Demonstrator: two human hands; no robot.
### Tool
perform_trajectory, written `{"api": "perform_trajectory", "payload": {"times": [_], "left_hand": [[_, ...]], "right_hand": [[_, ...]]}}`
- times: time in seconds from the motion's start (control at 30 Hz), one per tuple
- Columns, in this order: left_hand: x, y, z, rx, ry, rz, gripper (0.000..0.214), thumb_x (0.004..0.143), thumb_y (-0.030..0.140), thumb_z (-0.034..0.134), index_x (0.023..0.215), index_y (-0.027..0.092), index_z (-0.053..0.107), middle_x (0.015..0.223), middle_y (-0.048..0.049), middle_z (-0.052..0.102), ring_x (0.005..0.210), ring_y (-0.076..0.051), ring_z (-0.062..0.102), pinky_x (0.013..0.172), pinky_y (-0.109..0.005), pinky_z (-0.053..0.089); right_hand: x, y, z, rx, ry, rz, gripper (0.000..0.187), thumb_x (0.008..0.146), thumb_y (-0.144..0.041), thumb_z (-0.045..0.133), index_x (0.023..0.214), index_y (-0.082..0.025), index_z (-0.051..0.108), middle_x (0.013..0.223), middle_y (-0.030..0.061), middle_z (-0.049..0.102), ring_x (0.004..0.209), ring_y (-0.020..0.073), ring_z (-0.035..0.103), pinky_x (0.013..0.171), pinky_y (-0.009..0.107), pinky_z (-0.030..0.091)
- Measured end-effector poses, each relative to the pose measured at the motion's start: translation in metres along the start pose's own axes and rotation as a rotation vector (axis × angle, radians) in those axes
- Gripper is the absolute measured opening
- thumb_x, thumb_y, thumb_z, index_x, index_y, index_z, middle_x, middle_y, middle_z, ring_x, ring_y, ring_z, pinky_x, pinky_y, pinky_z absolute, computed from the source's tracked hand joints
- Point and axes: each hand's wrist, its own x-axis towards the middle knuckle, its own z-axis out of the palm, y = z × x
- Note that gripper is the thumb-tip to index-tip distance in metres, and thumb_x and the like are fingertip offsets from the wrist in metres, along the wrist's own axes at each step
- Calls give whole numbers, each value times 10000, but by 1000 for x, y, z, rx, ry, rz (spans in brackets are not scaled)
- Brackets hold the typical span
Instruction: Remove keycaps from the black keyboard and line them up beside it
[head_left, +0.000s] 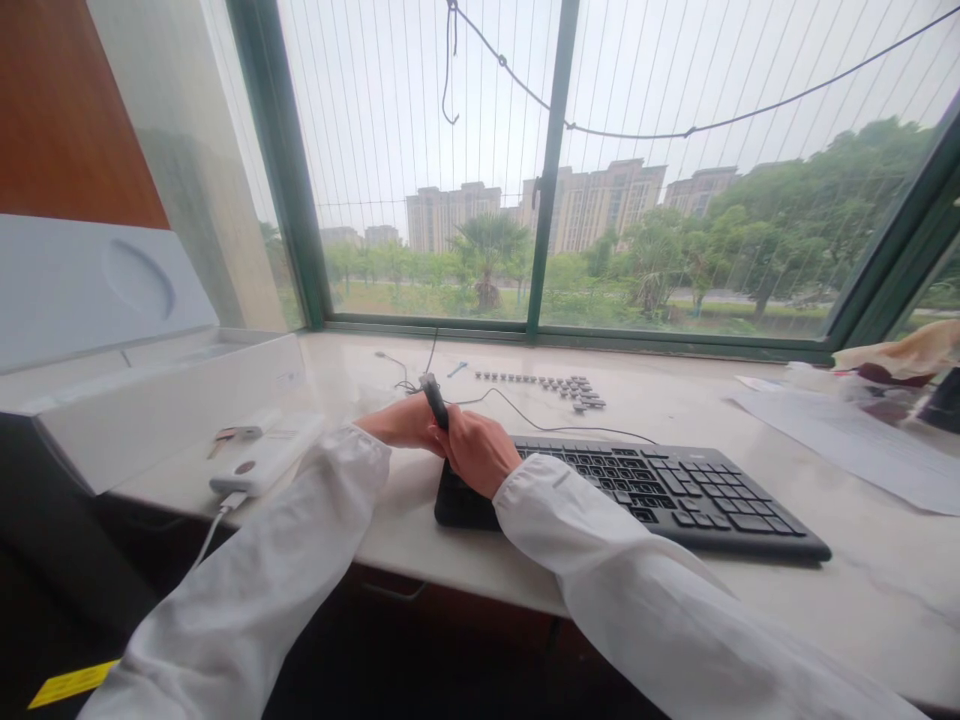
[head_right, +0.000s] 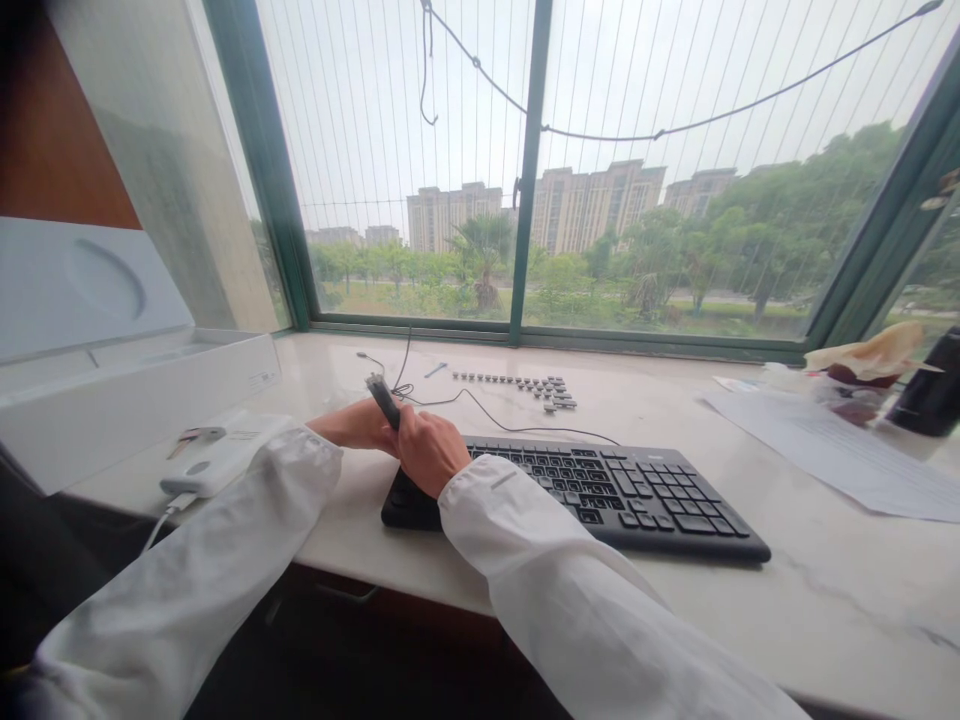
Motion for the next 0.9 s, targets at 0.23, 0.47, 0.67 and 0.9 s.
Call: {"api": "perform_trajectory", "payload": {"times": [0.23,0.47,0.67,0.9], "left_hand": [[-1,-2,1,-77,-5,-86,162,615,135,694,593,104,537,586,22,499,580,-95,442,570,-211,380],[-1,2,0,-190,2,-151,160,615,135,688,621,116,529,595,33,491,573,-90,425,569,-218,388],[-2,1,-1,-179,-1,-179,169,620,185,699,595,120,545,590,20,505,571,-99,425,539,-225,364],[-3,1,-3,-277,-25,-231,149,646,160,642,541,116,544,519,28,475,525,-89,427,473,-205,334]], "right_hand": [[-1,1,1,4,13,-2,266,994,-355,323,1013,-143,484,842,85,649,734,178,604,642,270,381],[-2,3,3,32,43,1,286,995,-370,324,1053,-139,482,836,88,648,728,178,603,648,266,382],[-2,2,0,30,29,-25,274,994,-343,328,1055,-138,499,858,97,657,759,186,613,674,272,404],[0,3,-6,28,-52,-159,313,987,-350,362,1204,-141,451,961,111,663,844,204,624,699,281,417]]}}
